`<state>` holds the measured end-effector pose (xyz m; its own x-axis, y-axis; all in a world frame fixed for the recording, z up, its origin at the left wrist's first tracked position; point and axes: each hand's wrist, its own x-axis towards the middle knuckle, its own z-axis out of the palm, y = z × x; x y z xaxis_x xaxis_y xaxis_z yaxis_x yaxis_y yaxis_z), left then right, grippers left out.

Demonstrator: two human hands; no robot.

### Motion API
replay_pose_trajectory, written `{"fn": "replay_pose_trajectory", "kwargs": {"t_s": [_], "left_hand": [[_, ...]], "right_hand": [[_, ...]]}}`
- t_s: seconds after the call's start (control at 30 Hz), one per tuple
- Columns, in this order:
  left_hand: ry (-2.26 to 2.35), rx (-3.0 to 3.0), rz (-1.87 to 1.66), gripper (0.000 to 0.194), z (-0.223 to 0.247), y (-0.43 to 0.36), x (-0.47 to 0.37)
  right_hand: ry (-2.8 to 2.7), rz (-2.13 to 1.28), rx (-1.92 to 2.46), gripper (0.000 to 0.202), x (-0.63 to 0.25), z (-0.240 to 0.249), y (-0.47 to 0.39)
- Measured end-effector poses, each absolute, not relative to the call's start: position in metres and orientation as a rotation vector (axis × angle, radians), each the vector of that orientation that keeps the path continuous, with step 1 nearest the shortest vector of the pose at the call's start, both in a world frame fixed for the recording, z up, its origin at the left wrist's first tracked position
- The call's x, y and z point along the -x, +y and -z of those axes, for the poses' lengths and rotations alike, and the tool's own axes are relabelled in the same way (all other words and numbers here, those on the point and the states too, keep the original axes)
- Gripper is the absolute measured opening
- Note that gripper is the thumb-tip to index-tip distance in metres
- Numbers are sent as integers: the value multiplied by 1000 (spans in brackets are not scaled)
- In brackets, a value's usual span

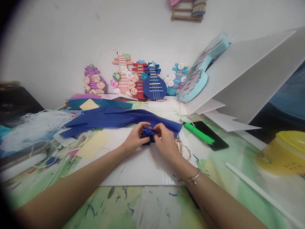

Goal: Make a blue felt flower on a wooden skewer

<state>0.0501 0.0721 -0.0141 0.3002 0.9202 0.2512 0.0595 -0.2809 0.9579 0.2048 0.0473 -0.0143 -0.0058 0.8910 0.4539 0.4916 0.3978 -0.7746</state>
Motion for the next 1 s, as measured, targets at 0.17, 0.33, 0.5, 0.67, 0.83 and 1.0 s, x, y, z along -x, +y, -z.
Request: {"fn": "replay_pose_trajectory", "kwargs": {"t_s": [0.17,0.33,0.5,0.67,0.83,1.0], "left_hand": [[935,-1550,-1180,38,13,72,-50],[916,-1441,-1202,31,11,71,-49],[903,-1361,-1172,27,12,72,-49],[919,-1323,-1169,23,13,73,-49],[940,-1469,-1188,28,14,75,-49],[897,-1470,-1192,28,11,72,-49]], "right_hand": [[-1606,-540,1227,18,-205,15,48],[-1495,-657,1193,17,-206,20,53],[-1437,-764,1158,18,-208,24,60],[-1436,-796,1150,17,-208,21,58],[-1560,-722,1194,21,-204,11,48],[-1615,-566,1126,10,-204,12,46]]}}
